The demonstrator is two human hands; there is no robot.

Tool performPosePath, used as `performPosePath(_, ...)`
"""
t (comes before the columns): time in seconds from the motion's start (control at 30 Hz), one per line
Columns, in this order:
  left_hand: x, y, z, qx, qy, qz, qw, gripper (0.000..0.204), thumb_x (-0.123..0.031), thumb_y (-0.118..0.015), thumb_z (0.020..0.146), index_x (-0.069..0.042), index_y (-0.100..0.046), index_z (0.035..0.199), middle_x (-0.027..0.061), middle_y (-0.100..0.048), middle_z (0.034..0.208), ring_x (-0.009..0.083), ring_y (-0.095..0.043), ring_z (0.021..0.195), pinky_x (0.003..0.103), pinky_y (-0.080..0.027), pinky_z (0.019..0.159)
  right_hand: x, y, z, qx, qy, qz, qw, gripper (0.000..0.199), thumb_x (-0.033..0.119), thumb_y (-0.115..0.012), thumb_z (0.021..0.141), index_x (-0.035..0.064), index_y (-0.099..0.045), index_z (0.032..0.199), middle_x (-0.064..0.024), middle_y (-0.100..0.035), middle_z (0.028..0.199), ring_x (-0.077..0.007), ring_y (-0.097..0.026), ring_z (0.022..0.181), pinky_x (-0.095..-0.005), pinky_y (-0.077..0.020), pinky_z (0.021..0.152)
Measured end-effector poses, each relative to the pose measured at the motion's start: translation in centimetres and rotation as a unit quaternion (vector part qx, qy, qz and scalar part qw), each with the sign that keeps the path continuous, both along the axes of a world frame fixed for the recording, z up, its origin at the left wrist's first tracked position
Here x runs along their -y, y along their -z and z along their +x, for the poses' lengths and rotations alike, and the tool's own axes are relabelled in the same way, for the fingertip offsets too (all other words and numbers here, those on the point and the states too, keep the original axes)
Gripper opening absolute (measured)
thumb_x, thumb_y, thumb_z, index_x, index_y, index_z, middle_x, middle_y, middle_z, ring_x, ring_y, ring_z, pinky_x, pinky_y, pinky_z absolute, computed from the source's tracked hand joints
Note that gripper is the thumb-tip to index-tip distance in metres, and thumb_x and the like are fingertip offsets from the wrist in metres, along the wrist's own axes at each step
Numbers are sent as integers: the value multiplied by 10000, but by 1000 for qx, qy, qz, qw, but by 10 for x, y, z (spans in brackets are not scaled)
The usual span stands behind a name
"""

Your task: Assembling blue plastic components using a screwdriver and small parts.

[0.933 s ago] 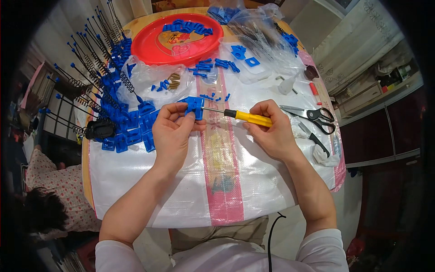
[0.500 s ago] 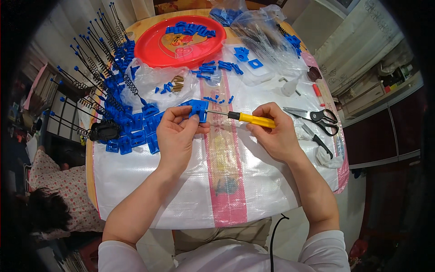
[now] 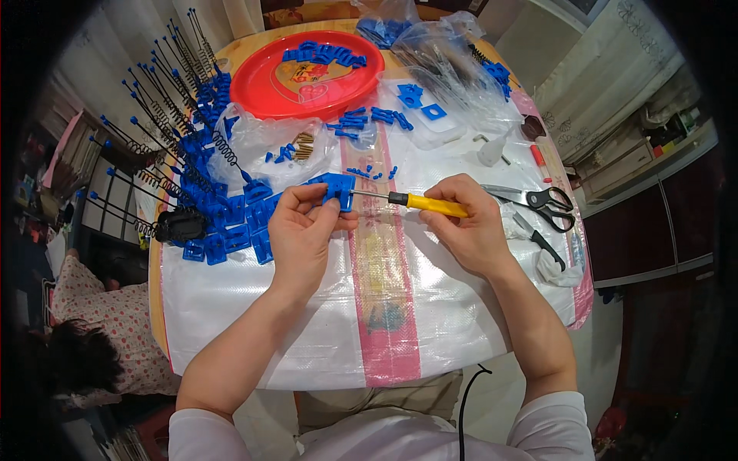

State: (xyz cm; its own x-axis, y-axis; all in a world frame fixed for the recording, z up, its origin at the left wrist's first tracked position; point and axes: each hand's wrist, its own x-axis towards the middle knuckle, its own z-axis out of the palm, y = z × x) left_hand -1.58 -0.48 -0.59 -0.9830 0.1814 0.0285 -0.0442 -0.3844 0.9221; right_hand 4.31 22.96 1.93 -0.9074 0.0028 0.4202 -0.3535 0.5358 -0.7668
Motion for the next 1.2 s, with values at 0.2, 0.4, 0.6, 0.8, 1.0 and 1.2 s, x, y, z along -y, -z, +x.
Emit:
performPosePath(0.2, 0, -2, 1, -2, 2, 2, 1000, 209, 23, -576, 954, 43, -483, 1141, 165, -629, 1029, 227, -715, 834, 305, -613, 741, 0, 0, 0, 8, 6, -16, 1000, 195, 15, -760, 799, -14, -674, 971, -104, -635, 917, -191, -628, 770, -296, -490, 667)
performPosePath(0.4, 0, -1, 1, -7, 3, -1, 1000, 219, 34, -572, 948, 40, -479, 1146, 165, -623, 1035, 229, -713, 821, 308, -610, 736, -3, 3, 1, 28, -14, -1, 1000, 163, -4, -714, 860, -25, -653, 1010, -62, -615, 928, -105, -612, 770, -241, -479, 675)
performPosePath(0.6, 0, 0, 0, -11, 9, -4, 1000, 222, 36, -575, 943, 45, -479, 1143, 172, -615, 1044, 236, -714, 824, 310, -611, 734, -4, 3, 1, 25, -18, 8, 999, 152, -5, -695, 875, -35, -651, 1017, -58, -613, 914, -95, -602, 755, -235, -477, 666)
performPosePath(0.8, 0, 0, 0, -18, 11, -3, 1000, 220, 38, -575, 941, 51, -478, 1139, 175, -612, 1043, 240, -715, 830, 312, -612, 727, -3, 2, 2, 44, -24, -6, 999, 136, -7, -670, 888, -47, -649, 1016, -50, -601, 891, -70, -578, 707, -218, -465, 634)
performPosePath(1.0, 0, 1, 0, -20, 18, 3, 1000, 221, 44, -569, 939, 50, -478, 1140, 176, -613, 1050, 241, -715, 828, 320, -613, 722, -4, -3, 4, 71, -15, -24, 997, 205, 140, -701, 888, -31, -679, 1000, -119, -644, 849, -194, -622, 731, -300, -477, 658)
performPosePath(1.2, -3, -3, 5, -13, 15, 3, 1000, 235, 60, -560, 933, 37, -468, 1148, 162, -625, 1007, 228, -710, 795, 325, -607, 701, -2, -10, 8, 169, -25, -52, 984, 227, 175, -674, 926, -33, -684, 1015, -120, -671, 820, -163, -621, 701, -292, -486, 640)
